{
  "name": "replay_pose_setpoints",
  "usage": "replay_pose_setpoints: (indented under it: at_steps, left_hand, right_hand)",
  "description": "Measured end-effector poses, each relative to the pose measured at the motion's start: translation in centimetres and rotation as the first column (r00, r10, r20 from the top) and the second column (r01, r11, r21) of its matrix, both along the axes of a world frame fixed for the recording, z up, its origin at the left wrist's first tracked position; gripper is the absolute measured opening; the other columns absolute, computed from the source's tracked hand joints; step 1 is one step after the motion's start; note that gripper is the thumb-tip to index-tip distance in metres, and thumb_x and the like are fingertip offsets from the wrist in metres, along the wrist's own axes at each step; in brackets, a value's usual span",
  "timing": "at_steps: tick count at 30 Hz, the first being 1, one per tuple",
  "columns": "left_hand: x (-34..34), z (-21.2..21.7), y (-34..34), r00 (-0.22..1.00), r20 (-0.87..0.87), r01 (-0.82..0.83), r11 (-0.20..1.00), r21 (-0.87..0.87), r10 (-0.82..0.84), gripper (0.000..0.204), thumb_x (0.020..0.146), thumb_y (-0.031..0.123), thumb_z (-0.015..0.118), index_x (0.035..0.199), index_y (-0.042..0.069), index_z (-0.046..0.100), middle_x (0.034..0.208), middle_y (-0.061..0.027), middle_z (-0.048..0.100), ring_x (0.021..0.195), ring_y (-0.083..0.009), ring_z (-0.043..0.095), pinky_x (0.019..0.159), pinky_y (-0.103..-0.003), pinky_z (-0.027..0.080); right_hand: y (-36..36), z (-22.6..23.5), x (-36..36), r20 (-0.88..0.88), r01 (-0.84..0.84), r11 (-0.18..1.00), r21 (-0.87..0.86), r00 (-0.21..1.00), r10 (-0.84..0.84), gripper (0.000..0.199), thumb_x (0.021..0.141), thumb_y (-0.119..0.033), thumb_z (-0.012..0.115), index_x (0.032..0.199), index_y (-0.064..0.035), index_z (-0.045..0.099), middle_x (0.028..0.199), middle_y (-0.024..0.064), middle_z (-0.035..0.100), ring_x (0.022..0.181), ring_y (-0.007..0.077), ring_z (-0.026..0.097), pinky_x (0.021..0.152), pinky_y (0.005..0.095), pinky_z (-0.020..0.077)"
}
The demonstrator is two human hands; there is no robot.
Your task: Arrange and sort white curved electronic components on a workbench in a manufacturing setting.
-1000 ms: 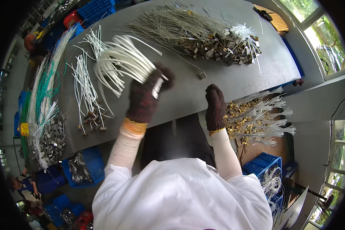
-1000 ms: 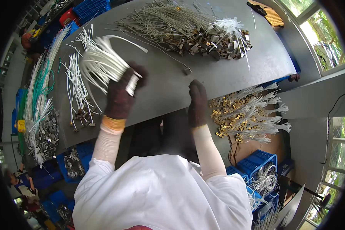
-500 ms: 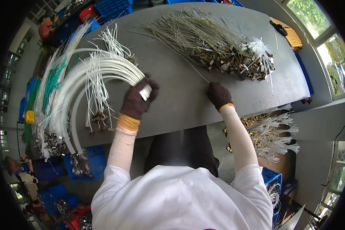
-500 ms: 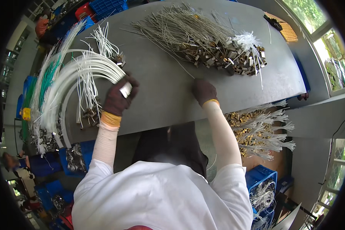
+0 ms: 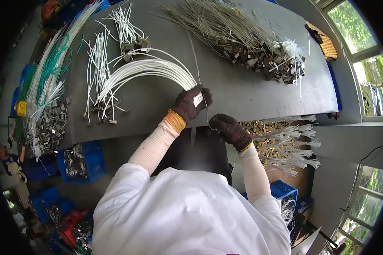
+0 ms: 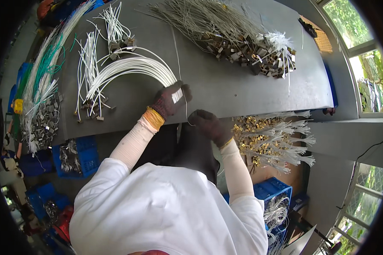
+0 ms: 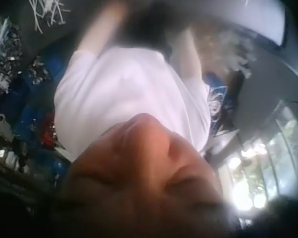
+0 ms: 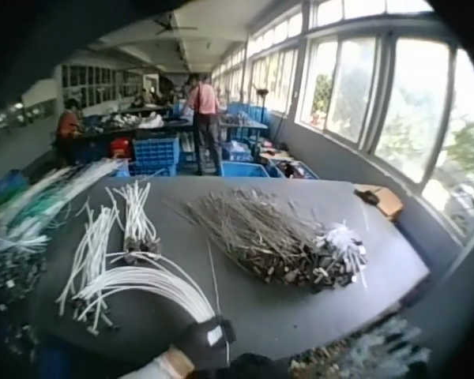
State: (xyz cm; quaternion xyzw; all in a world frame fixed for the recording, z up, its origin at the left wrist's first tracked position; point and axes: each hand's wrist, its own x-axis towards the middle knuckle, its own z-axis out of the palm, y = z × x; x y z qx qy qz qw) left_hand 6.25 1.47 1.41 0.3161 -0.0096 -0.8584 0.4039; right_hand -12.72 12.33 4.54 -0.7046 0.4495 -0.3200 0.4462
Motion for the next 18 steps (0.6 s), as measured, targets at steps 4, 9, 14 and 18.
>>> replay_pose_setpoints:
  at_steps: [4, 9, 14, 18]
  left_hand:
    - [-0.5, -0.4, 0.3, 0.972, 0.115, -0.194, 0.975, -0.105, 0.205, 0.012, 0.095, 0.017, 0.061, 0.1, 0.006, 0.06, 0.092, -0.0104, 0.063, 0.089, -0.0252, 0.063, 0.085, -0.044, 0.056]
    - [-2.5, 0.7, 1.0, 0.95, 0.168, -0.246, 0.962, -0.12, 0.264, 0.012, 0.095, 0.016, 0.061, 0.101, 0.006, 0.059, 0.09, -0.0089, 0.063, 0.086, -0.0245, 0.064, 0.086, -0.045, 0.056]
    - [-2.5, -0.9, 0.6, 0.95, 0.199, -0.217, 0.967, -0.131, 0.24, 0.012, 0.095, 0.015, 0.06, 0.101, 0.005, 0.059, 0.089, -0.009, 0.062, 0.085, -0.0245, 0.064, 0.088, -0.045, 0.056]
    - [-2.6, -1.2, 0.8, 0.939, 0.096, -0.322, 0.942, -0.095, 0.331, 0.013, 0.095, 0.016, 0.061, 0.101, 0.004, 0.059, 0.089, -0.0097, 0.062, 0.085, -0.0238, 0.064, 0.086, -0.044, 0.058]
  right_hand:
    - [1.6, -1.9, 0.6, -0.262, 0.341, 0.861, -0.378, 0.852, -0.453, 0.017, 0.086, 0.0, 0.065, 0.103, -0.0029, 0.063, 0.095, 0.0122, 0.065, 0.077, 0.0223, 0.064, 0.067, 0.0337, 0.0526]
    - [4.2, -4.6, 0.9, -0.107, 0.454, 0.865, -0.216, 0.869, -0.483, 0.015, 0.091, -0.01, 0.062, 0.103, -0.0016, 0.062, 0.09, 0.0054, 0.064, 0.075, 0.0142, 0.061, 0.061, 0.029, 0.0491]
    - [6.4, -8.1, -1.0, 0.002, 0.513, 0.787, 0.342, 0.837, -0.547, 0.021, 0.093, -0.013, 0.06, 0.109, 0.0, 0.062, 0.086, 0.0022, 0.062, 0.07, 0.0098, 0.057, 0.058, 0.0257, 0.0459]
    - [5.3, -2.1, 0.1, 0.093, 0.399, 0.793, 0.461, 0.867, -0.49, 0.03, 0.093, -0.008, 0.055, 0.121, -0.001, 0.06, 0.093, 0.0048, 0.064, 0.065, 0.0092, 0.055, 0.057, 0.0245, 0.0457]
